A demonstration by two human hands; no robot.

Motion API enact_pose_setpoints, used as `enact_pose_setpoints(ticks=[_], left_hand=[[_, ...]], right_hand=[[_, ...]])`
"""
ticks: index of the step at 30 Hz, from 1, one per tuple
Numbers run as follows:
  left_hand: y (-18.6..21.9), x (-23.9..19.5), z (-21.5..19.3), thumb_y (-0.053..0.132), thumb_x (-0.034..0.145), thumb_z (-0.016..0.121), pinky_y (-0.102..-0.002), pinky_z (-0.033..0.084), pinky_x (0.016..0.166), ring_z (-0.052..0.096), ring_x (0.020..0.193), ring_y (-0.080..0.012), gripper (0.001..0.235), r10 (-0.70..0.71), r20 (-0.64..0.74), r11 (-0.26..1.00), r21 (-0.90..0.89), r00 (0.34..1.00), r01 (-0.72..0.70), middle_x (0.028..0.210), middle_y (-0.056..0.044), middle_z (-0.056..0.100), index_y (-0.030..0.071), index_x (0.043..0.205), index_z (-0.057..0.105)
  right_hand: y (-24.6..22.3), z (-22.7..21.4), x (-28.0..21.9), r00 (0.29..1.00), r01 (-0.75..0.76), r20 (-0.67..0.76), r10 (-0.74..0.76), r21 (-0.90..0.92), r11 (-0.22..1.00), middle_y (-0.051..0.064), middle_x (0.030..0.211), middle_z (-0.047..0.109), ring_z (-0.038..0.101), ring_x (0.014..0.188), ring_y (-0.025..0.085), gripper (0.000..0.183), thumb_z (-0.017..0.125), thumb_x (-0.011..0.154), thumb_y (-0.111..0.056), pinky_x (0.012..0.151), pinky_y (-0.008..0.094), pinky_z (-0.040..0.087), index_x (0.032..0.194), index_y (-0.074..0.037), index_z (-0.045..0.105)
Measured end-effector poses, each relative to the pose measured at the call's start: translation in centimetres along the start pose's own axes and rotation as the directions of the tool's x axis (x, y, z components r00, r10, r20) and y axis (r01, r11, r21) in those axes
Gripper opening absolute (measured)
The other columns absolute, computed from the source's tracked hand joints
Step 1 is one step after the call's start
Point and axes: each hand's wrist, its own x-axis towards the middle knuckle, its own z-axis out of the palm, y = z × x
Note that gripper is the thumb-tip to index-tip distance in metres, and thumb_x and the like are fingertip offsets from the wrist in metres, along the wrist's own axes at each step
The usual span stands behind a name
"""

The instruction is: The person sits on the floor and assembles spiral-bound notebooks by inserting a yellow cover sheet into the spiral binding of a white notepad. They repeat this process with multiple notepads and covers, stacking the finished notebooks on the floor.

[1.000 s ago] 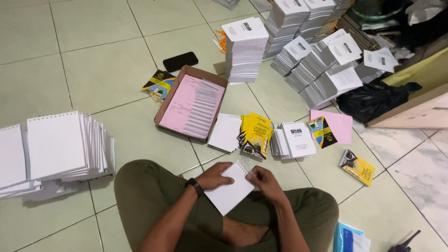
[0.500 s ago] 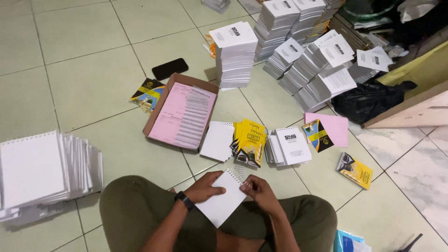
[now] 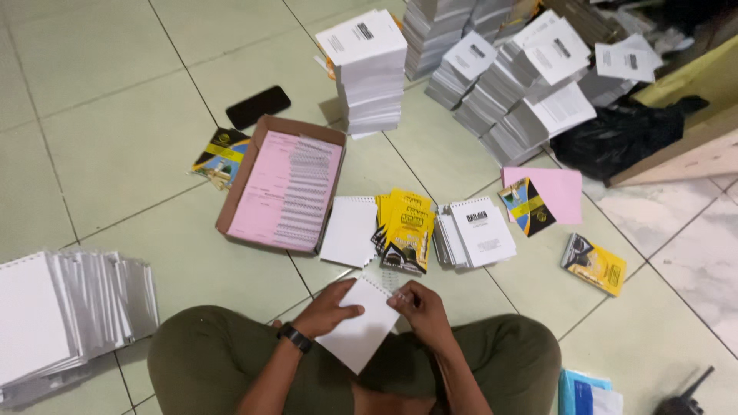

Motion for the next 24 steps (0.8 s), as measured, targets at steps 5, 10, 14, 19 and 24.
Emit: enact_pose_setpoints(ticks=[5,10,14,19,24], left_hand=[[-2.2,0.0,0.5,0.024,0.081,0.08,-0.038,0.037,0.11,0.051,0.125,-0.0224,0.064,-0.161,-0.031,0.959,-0.243,0.987,0.148,0.134,-0.013,0.054,0.002,0.134,0.052],[0.8,0.0,-0.3,0.015,0.083,0.079,-0.041,0.049,0.096,0.065,0.101,-0.0212,0.035,0.026,-0.02,0.969,-0.247,0.999,-0.031,0.105,-0.014,0.074,0.001,0.114,0.069],[0.5,0.0,-0.4,0.011,0.085,0.077,-0.04,0.048,0.1,0.064,0.105,-0.0179,0.035,0.051,-0.015,0.941,-0.334,0.999,-0.053,0.112,-0.011,0.076,0.002,0.118,0.069],[3.4,-0.6,-1.0,0.01,0.087,0.074,-0.038,0.049,0.093,0.062,0.094,-0.0173,0.028,0.016,0.029,0.932,-0.362,0.999,-0.005,0.103,-0.005,0.074,0.004,0.114,0.07],[3.3,-0.8,-0.9,0.012,0.087,0.075,-0.037,0.051,0.089,0.062,0.09,-0.0165,0.028,0.002,0.037,0.932,-0.363,0.999,0.011,0.1,-0.006,0.075,0.004,0.113,0.069]], right_hand=[[2.3,-0.8,0.7,0.998,-0.06,0.043,0.056,0.096,0.994,0.005,0.078,0.066,0.057,0.075,0.015,0.013,0.074,0.092,-0.016,0.07,0.03,0.046,0.095,-0.004,0.072],[3.0,-0.7,0.5,0.997,-0.07,0.02,0.069,0.074,0.995,0.009,0.075,0.059,0.052,0.072,0.019,0.019,0.075,0.093,-0.014,0.069,0.033,0.044,0.101,0.0,0.068],[1.2,-1.2,0.3,0.997,-0.051,0.069,0.04,0.161,0.986,0.008,0.078,0.06,0.054,0.074,0.018,0.02,0.079,0.091,-0.015,0.071,0.032,0.046,0.1,0.0,0.07],[1.1,-1.0,-0.2,0.997,-0.032,0.082,0.012,0.252,0.967,0.009,0.082,0.056,0.055,0.08,0.021,0.016,0.079,0.089,-0.008,0.074,0.033,0.046,0.093,0.002,0.066],[-0.8,-1.1,-0.7,0.992,0.016,0.112,-0.052,0.304,0.952,0.01,0.085,0.057,0.055,0.083,0.02,0.019,0.079,0.089,-0.012,0.077,0.033,0.047,0.092,0.0,0.064]])
